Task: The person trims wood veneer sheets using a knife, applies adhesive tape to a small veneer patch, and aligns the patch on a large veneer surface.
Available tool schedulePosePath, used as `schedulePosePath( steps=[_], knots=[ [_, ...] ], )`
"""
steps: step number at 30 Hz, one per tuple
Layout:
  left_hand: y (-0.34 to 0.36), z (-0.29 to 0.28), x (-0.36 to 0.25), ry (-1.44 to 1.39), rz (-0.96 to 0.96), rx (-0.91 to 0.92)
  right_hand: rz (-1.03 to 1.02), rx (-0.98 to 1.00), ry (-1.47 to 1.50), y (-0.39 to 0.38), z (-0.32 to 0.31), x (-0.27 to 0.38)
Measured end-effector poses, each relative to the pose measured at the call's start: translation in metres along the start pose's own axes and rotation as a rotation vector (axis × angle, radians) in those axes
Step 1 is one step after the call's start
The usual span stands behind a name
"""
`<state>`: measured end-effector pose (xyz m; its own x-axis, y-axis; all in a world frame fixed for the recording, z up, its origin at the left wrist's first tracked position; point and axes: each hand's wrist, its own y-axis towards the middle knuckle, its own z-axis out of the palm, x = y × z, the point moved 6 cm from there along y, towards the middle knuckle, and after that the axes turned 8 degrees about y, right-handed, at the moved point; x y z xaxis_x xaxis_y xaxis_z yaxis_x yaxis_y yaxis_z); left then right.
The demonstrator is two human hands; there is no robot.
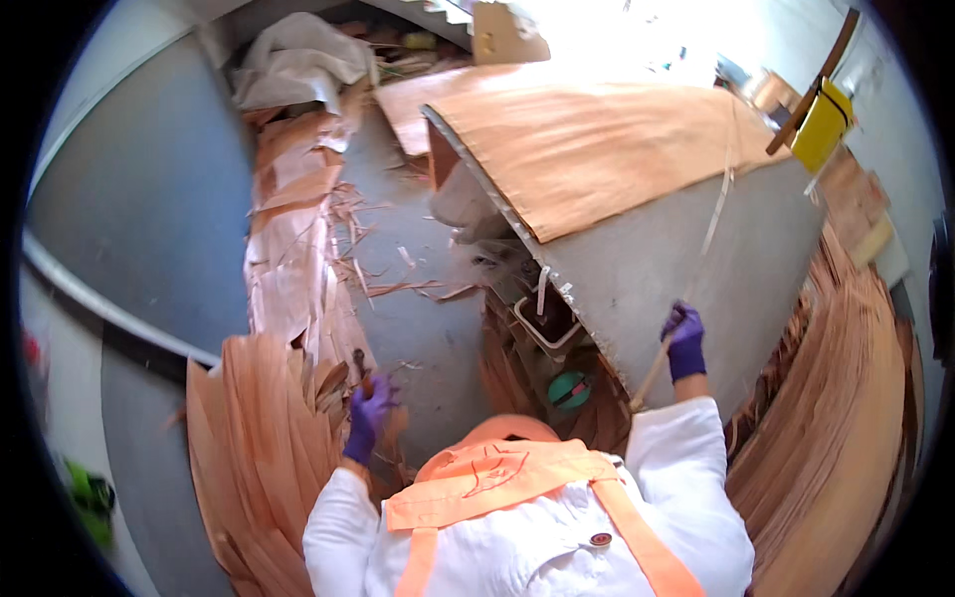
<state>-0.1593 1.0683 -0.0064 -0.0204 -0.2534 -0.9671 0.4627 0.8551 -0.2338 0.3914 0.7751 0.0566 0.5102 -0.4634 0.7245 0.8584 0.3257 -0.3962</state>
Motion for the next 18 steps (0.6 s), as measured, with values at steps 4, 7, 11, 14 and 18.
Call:
schedulePosePath(
  steps=[4,7,11,14,18],
  knots=[
    [0.099,0.117,-0.068,0.114,-0.001,0.434,0.126,0.199,0.104,0.031,0.089,-0.064],
    [0.147,0.188,-0.093,0.145,0.074,0.623,0.116,0.293,-0.034,0.029,0.171,-0.105],
    [0.184,0.241,-0.126,-0.078,-0.496,0.872,0.153,0.297,-0.251,0.027,0.252,-0.139],
    [0.23,0.236,-0.138,0.173,-0.549,0.948,-0.052,0.258,-0.317,0.074,0.256,-0.137],
    [0.308,0.23,-0.153,0.255,-0.481,0.892,-0.331,-0.212,-0.783,0.117,0.227,-0.086]
  ],
)
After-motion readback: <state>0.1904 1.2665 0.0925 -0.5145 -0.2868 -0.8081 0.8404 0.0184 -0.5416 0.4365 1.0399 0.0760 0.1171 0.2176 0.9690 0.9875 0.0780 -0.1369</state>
